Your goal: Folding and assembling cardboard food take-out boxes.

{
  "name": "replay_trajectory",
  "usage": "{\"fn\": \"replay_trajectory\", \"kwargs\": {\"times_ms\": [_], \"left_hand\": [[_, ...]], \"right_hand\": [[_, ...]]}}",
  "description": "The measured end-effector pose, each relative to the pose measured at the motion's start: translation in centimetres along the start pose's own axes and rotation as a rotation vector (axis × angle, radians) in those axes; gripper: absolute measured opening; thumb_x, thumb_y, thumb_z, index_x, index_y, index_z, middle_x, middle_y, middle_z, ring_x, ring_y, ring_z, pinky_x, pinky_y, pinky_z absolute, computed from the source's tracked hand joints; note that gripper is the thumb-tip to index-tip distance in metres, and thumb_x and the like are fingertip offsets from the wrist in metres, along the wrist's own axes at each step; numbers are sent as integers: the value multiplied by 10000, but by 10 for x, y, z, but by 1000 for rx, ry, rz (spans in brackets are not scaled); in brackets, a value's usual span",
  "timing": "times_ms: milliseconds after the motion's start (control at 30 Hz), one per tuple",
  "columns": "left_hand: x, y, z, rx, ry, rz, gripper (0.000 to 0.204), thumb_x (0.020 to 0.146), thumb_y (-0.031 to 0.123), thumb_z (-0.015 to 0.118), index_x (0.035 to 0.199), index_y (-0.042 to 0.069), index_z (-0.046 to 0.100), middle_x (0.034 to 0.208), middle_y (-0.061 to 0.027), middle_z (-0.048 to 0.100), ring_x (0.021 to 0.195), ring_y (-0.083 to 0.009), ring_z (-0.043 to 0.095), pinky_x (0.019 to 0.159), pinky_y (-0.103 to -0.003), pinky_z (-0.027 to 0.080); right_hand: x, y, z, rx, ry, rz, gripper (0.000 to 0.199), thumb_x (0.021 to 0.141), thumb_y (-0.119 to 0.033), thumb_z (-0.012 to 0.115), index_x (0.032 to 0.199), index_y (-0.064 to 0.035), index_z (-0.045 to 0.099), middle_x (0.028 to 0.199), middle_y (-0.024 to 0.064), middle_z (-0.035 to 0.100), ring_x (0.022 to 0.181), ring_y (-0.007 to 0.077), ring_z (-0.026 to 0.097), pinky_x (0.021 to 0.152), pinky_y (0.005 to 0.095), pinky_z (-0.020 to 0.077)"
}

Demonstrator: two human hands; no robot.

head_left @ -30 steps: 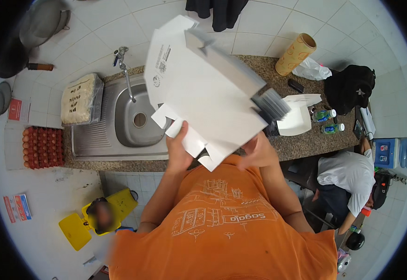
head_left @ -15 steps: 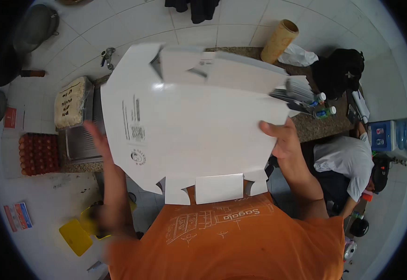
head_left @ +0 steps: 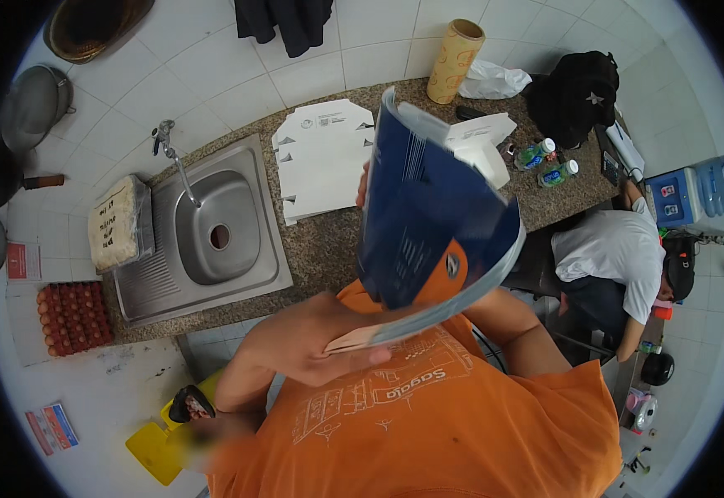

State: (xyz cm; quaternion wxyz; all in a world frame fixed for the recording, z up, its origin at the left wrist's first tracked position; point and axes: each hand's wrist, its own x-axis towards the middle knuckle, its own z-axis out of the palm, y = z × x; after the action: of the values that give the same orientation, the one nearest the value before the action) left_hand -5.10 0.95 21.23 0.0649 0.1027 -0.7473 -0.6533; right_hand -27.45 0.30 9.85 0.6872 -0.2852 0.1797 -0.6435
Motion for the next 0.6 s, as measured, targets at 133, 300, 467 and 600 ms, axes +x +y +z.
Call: {"fn": "replay_trajectory", "kwargs": {"times_ms": [133, 300, 467, 600], "left_hand": [[10, 3, -1, 172, 59, 17, 343, 952, 215, 725, 1205, 13, 612, 696, -135, 660, 558, -317, 643, 527, -364, 479], [-40, 0, 1, -392, 1104, -88, 471, 860, 108, 785, 1292, -4, 633, 930, -78, 754, 825, -186, 723, 789, -313, 576], [-52, -27, -27, 117, 372, 91, 268, 883, 50, 746, 1135, -13, 676, 869, -97, 739, 745, -182, 708, 671, -316, 551], [5, -18, -10, 198, -13, 74, 438, 952, 138, 666, 1372, 24, 624, 1098, -151, 747, 725, -306, 722, 624, -357, 565]], "right_hand": [[8, -5, 19, -51, 39, -140, 525, 1005, -329, 611, 1367, 38, 510, 1017, 123, 636, 1020, 234, 638, 856, 335, 570], [12, -16, 5, -341, 673, -94, 371, 1062, -264, 531, 1305, 13, 577, 1064, 104, 665, 986, 231, 672, 878, 387, 579], [12, 2, -18, -73, 350, -46, 412, 1048, -281, 561, 1312, 35, 567, 1067, 137, 672, 983, 226, 681, 855, 385, 593], [26, 26, -56, 79, -26, -100, 483, 1036, -389, 536, 1281, 26, 552, 987, 146, 635, 911, 231, 666, 809, 365, 605]]}}
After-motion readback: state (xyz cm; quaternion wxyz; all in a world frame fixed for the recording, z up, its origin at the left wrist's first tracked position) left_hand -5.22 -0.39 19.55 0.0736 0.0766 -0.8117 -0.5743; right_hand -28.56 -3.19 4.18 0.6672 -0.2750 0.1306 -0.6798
